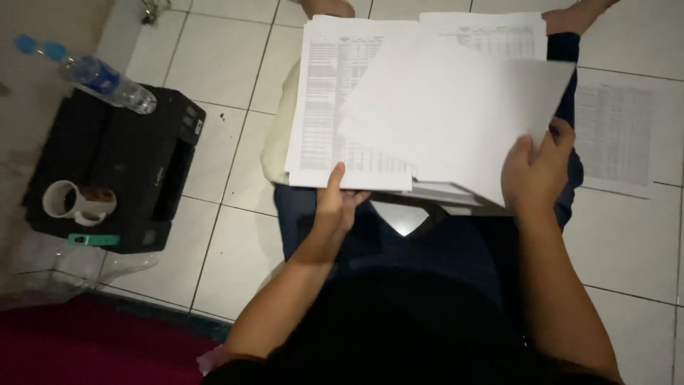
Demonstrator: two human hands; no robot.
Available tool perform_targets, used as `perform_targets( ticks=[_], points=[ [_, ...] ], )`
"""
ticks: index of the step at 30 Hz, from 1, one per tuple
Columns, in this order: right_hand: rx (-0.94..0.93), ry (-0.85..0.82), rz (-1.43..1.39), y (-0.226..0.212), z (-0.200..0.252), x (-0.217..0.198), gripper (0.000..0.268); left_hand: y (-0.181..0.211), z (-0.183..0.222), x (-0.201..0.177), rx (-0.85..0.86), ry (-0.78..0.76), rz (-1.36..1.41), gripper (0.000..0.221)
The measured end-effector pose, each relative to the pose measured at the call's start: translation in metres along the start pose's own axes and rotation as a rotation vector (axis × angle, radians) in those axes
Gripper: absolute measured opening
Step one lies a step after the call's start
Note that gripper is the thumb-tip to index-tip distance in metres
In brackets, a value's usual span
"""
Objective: The person sorts a stack of printed documents by hand, holding the papers with both hands and flipping through them with one hand to scan their contents, then aligning the stack.
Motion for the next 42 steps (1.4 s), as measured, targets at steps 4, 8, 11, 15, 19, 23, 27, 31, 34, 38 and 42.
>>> perform_targets(
  ticks=[4,8,11,15,19,23,27,31,34,38,42],
  points=[
    [-0.07,0.111,0.027,0.024,-0.025,0.018,0.041,-0.008,-0.034,0.002,-0.033,-0.128,0.133,0.068],
    [0.148,-0.074,-0.134,0.033,-0.035,0.011,0.056,-0.009,-0.077,-0.001,-0.079,-0.111,0.103,0.062],
    [-0.016,0.202,-0.157,0.077,-0.027,0.058,0.044,-0.005,-0.095,-0.001,-0.105,-0.141,0.174,0.063],
    [-0.067,0.227,-0.18,0.047,-0.045,0.058,0.044,0.008,-0.113,0.031,-0.131,-0.231,0.142,0.065],
    [-0.176,0.419,-0.063,0.062,-0.11,0.088,0.027,0.013,-0.131,0.078,-0.085,-0.26,0.141,0.08],
    [-0.131,0.428,-0.05,0.058,-0.169,0.108,0.026,0.017,-0.172,0.124,-0.049,-0.164,0.092,0.079],
    [-0.024,0.362,-0.048,0.048,-0.209,0.122,0.043,0.024,-0.214,0.152,-0.1,-0.161,0.134,0.075],
    [0.003,0.337,-0.031,0.051,-0.228,0.133,0.047,0.01,-0.246,0.152,-0.041,-0.102,0.05,0.084],
    [0.045,0.305,-0.056,0.044,-0.23,0.131,0.049,0.001,-0.254,0.154,0.034,-0.007,0.079,0.088],
    [0.218,-0.133,-0.725,0.072,-0.337,0.137,0.112,0.023,-0.218,0.157,0.017,-0.032,0.068,0.093],
    [0.153,0.249,-0.216,-0.01,-0.22,0.114,0.05,0.021,-0.234,0.162,0.086,0.076,0.161,0.068]
  ],
)
Point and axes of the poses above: each hand's wrist, its own z-axis away from the middle knuckle, its own x-axis out of the palm, y = z × x, the point moved 1 cm from there along -z, towards the middle knuckle, and after that the axes turned 12 degrees about z, right-handed, at the moved point
